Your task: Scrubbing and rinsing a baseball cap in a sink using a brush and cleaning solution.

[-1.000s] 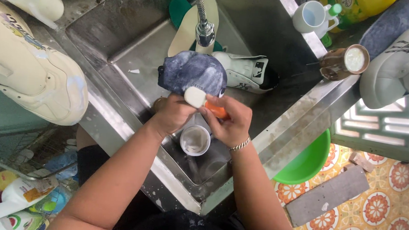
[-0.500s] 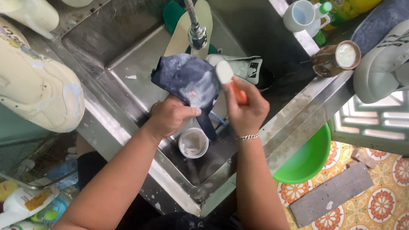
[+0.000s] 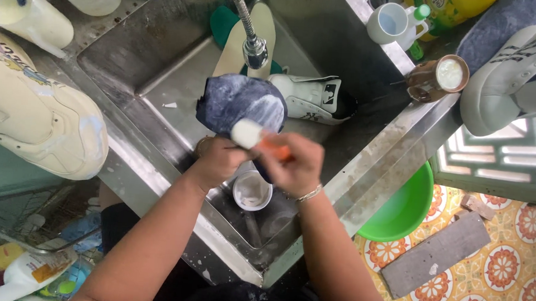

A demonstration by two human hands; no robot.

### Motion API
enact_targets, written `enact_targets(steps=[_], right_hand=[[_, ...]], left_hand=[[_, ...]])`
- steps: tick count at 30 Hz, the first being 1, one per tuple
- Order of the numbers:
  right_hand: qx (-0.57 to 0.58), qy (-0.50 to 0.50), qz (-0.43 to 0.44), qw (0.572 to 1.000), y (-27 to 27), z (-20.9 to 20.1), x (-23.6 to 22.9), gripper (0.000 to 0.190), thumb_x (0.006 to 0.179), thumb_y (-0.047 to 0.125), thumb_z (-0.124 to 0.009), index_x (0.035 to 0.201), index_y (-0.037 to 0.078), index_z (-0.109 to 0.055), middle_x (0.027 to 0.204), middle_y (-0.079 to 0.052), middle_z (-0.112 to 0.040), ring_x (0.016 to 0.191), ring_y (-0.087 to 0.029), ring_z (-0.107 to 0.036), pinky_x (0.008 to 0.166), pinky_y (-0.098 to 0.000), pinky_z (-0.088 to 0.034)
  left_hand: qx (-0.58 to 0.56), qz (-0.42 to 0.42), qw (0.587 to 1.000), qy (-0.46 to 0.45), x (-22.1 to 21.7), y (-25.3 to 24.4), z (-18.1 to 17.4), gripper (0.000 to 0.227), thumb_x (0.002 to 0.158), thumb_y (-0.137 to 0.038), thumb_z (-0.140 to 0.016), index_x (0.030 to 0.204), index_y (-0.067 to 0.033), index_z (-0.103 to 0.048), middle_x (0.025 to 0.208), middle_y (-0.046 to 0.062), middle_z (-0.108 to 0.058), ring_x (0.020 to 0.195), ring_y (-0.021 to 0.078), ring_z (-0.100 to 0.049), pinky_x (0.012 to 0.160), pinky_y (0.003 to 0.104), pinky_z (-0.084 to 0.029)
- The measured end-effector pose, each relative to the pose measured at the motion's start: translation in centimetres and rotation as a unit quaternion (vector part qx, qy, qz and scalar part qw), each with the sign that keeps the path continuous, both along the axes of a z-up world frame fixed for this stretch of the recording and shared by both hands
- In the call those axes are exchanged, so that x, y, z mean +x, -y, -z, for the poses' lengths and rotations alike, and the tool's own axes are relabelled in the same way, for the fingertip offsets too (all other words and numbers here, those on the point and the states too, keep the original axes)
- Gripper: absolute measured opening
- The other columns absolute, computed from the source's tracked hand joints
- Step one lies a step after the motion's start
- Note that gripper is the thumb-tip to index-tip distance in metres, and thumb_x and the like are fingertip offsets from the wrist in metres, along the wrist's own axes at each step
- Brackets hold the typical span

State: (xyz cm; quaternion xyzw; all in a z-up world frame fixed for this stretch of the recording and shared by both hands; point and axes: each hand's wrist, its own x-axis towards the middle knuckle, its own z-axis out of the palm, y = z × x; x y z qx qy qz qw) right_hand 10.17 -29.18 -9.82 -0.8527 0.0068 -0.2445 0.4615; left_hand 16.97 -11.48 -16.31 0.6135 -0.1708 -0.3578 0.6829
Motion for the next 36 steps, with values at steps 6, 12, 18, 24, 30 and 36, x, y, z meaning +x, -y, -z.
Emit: enact_targets(steps=[6,12,18,24,30,36], right_hand=[[0.031,-0.01,0.08,0.996,1.3,2.1,0.1,0.02,0.087,0.009,-0.085,0.101,0.001,-0.073,0.094,-0.01,-0.077,0.078,-0.012,-0.072,0.07,-0.0248,-0.057],[0.043,-0.003,0.067,0.997,0.4,1.1,0.9,0.021,0.087,0.008,-0.086,0.101,0.002,-0.072,0.094,-0.011,-0.078,0.081,-0.012,-0.075,0.071,-0.0241,-0.058],[0.022,0.009,0.002,1.0,-0.5,0.2,0.0,0.022,0.084,0.009,-0.086,0.099,0.001,-0.072,0.087,-0.012,-0.075,0.076,-0.012,-0.072,0.068,-0.0251,-0.055],[0.006,-0.018,0.097,0.995,0.4,1.0,1.1,0.018,0.087,0.009,-0.085,0.097,0.0,-0.072,0.082,-0.01,-0.075,0.071,-0.01,-0.071,0.063,-0.0245,-0.054],[0.021,0.005,0.01,1.0,0.5,1.0,0.7,0.018,0.086,0.01,-0.084,0.097,0.002,-0.072,0.083,-0.01,-0.074,0.075,-0.012,-0.072,0.066,-0.0251,-0.055],[0.01,0.011,0.006,1.0,-0.1,0.7,0.3,0.021,0.083,0.01,-0.087,0.094,0.002,-0.072,0.083,-0.011,-0.075,0.074,-0.012,-0.071,0.065,-0.0248,-0.054]], left_hand=[[-0.098,-0.025,0.988,-0.115,-0.5,1.0,-1.3,0.036,0.084,-0.001,-0.066,0.12,-0.0038,-0.066,0.116,-0.001,-0.069,0.108,0.0096,-0.064,0.094,0.025,-0.051],[0.236,0.085,0.962,0.108,-1.3,-1.5,5.1,0.022,0.099,-0.018,-0.076,0.095,0.0014,-0.084,0.093,0.01,-0.071,0.076,0.0181,-0.064,0.079,0.033,-0.055],[-0.085,-0.012,0.996,0.034,-0.3,0.0,1.0,0.028,0.088,-0.002,-0.062,0.115,-0.003,-0.071,0.112,0.006,-0.074,0.106,0.0131,-0.068,0.094,0.028,-0.053],[-0.115,-0.03,0.991,-0.068,0.5,0.2,-1.7,0.034,0.086,0.002,-0.061,0.12,0.0005,-0.067,0.122,0.007,-0.068,0.114,0.0154,-0.063,0.102,0.03,-0.048],[-0.189,-0.077,0.968,-0.146,-0.1,0.1,-2.6,0.035,0.084,0.006,-0.062,0.118,0.0028,-0.067,0.119,0.007,-0.07,0.113,0.0184,-0.065,0.101,0.032,-0.051],[-0.083,-0.105,0.942,-0.308,-0.4,-0.8,1.9,0.045,0.086,0.016,-0.064,0.131,0.0112,-0.063,0.108,0.022,-0.06,0.078,0.0333,-0.046,0.063,0.044,-0.031]])
